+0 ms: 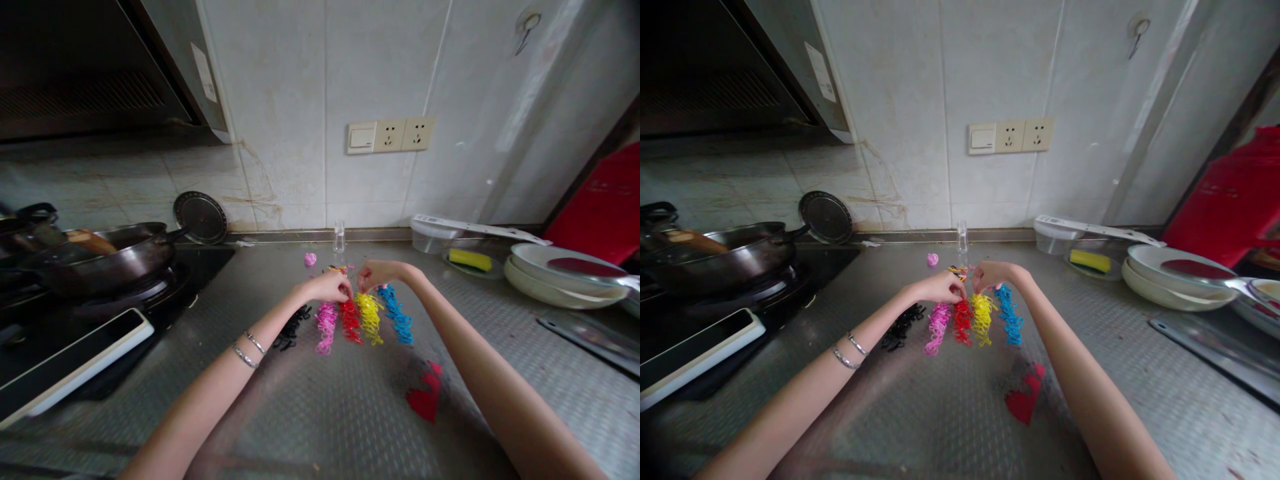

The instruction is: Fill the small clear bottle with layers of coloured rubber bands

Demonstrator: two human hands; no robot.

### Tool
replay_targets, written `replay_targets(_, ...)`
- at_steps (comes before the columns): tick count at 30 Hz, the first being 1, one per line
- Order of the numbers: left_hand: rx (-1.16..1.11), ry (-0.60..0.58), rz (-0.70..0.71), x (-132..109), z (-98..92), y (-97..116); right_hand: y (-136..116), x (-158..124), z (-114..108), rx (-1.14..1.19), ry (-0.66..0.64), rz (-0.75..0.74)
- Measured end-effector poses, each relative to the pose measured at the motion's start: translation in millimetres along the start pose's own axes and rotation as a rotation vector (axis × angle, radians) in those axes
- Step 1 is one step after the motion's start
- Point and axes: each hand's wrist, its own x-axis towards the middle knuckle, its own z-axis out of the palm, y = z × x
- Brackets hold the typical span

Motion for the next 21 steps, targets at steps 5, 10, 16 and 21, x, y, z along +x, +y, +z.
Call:
replay_targets(5, 0.055, -0.029, 0.048, 3.9, 10.7, 10.1, 0.0, -1.2, 0.2, 0.001, 0.029, 0.0)
replay_targets(10, 0.075, -0.039, 0.055, 5.1, 16.3, 10.5, -1.5, -2.3, 0.3, -0.005, 0.045, -0.006)
replay_targets(16, 0.082, -0.04, 0.083, 7.6, 19.9, 8.3, 2.0, -0.8, 0.8, 0.009, 0.042, -0.026)
replay_targets(21, 0.101, -0.059, 0.079, 8.1, 20.9, 9.0, 3.6, 0.4, 0.9, 0.015, 0.049, -0.035)
